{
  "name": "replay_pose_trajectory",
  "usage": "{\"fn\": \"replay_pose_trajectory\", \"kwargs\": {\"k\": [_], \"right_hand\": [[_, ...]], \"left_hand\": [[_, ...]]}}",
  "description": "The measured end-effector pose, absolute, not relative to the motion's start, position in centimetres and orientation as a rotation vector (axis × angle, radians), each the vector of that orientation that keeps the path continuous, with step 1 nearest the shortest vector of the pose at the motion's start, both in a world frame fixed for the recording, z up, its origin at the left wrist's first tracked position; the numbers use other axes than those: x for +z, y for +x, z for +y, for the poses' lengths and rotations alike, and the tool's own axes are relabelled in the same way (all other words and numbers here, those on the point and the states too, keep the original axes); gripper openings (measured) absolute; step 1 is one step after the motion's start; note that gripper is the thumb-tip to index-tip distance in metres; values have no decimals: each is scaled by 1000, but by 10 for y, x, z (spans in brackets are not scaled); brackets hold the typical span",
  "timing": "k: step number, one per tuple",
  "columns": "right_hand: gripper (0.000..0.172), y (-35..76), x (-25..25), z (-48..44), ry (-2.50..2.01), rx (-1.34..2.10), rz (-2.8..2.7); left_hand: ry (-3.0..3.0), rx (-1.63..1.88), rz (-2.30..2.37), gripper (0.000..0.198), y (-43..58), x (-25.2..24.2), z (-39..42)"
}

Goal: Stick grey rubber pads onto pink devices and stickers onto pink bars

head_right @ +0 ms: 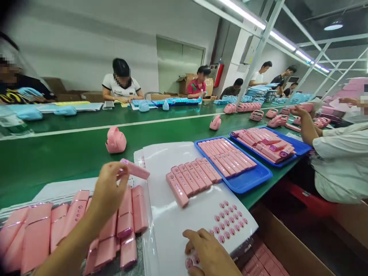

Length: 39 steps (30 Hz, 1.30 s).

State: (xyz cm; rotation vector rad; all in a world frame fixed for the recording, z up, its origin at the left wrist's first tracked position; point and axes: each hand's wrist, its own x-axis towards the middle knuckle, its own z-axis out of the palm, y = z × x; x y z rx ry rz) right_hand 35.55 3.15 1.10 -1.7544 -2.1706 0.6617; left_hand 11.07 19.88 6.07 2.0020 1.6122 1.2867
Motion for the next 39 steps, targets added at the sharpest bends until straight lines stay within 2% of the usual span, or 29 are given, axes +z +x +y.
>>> {"fn": "replay_pose_trajectory", "kwargs": {"k": [5,9,11,15,20,24,27,30,39], "right_hand": [[58,353,2,13,-1710,515,-2115],[59,349,-6,11,-1737,494,-1961],[54,347,-4,12,-1757,598,-1922],[44,345,7,19,-1774,819,-1832],[42,348,12,33,-1765,1204,-1507],[43,350,37,48,-1488,1463,-1122],[36,343,72,62,-1374,1306,-1058],[28,330,97,75,-1338,1071,-1158],[23,308,104,86,-1493,748,-1346]], "left_hand": [[1626,1529,1270,12,110,78,190],[1224,1500,1025,37,118,86,180],[1002,1425,945,42,124,85,179],[752,1228,856,18,137,81,176],[678,1026,884,31,152,77,160],[735,839,756,38,160,75,146],[840,705,708,47,163,74,139],[892,658,674,47,165,72,134],[982,617,653,43,164,71,131]]}}
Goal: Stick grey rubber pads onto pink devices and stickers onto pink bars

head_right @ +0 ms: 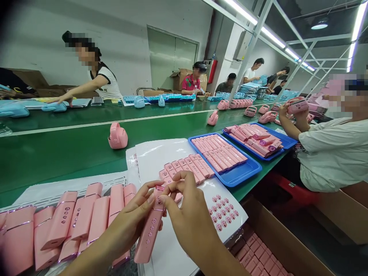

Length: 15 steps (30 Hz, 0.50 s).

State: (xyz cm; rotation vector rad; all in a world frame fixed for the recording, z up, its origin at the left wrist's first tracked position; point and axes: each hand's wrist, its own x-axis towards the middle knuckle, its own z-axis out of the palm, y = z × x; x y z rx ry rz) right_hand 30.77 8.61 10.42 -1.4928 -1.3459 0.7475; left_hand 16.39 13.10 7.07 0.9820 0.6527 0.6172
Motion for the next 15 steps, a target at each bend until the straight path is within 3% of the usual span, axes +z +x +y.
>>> {"fn": "replay_pose_trajectory", "kwargs": {"k": [15], "right_hand": [[18,304,109,86,-1651,473,-1483]], "left_hand": [[968,593,675,47,163,73,128]]}}
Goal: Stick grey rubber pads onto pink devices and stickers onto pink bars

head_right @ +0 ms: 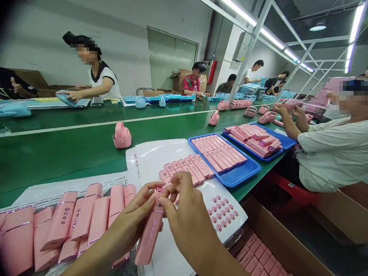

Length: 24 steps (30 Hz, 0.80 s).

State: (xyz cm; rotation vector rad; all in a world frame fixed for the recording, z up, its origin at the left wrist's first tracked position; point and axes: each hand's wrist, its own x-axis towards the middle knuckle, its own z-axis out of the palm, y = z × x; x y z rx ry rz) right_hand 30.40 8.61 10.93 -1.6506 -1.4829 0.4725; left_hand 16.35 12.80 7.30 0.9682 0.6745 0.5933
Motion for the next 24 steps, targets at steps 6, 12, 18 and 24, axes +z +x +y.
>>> {"fn": "replay_pose_trajectory", "kwargs": {"k": [6,12,18,24], "right_hand": [[20,300,104,90,-1581,372,-1418],[12,293,73,85,-1533,518,-1358],[46,271,31,88,-1662,237,-1883],[11,273,19,125,-2019,-114,-1963]], "left_hand": [[950,632,659,44,164,71,129],[709,923,654,36,168,69,135],[609,1122,893,32,170,49,148],[1159,1116,1267,51,164,42,157]]}}
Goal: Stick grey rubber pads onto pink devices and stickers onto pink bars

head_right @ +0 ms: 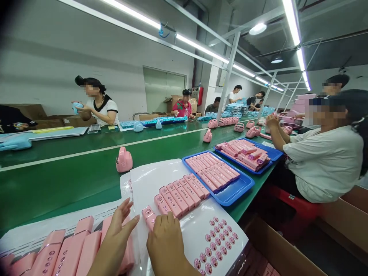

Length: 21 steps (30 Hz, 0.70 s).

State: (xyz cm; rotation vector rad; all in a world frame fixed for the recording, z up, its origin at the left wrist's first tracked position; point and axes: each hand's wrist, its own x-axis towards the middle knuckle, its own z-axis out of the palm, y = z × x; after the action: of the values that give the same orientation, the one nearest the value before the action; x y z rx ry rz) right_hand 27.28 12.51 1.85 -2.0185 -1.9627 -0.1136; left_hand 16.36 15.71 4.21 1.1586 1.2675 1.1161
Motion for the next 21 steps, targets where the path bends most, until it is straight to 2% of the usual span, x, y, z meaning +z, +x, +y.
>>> {"fn": "replay_pose_trajectory", "kwargs": {"k": [2,7,11,18,21], "right_hand": [[12,277,14,135,-2051,-178,-1958],[35,280,11,148,-2139,-248,-1927],[27,273,15,149,-2140,-232,-1994],[39,270,13,150,-2079,-192,-2073],[25,268,8,149,-2014,-184,-2100]], "left_hand": [[1213,1150,1271,51,162,51,154],[1242,1217,1210,45,153,65,154],[1222,1217,1192,44,146,61,163],[1216,1221,1162,47,148,60,162],[1417,1140,1170,44,149,49,159]]}}
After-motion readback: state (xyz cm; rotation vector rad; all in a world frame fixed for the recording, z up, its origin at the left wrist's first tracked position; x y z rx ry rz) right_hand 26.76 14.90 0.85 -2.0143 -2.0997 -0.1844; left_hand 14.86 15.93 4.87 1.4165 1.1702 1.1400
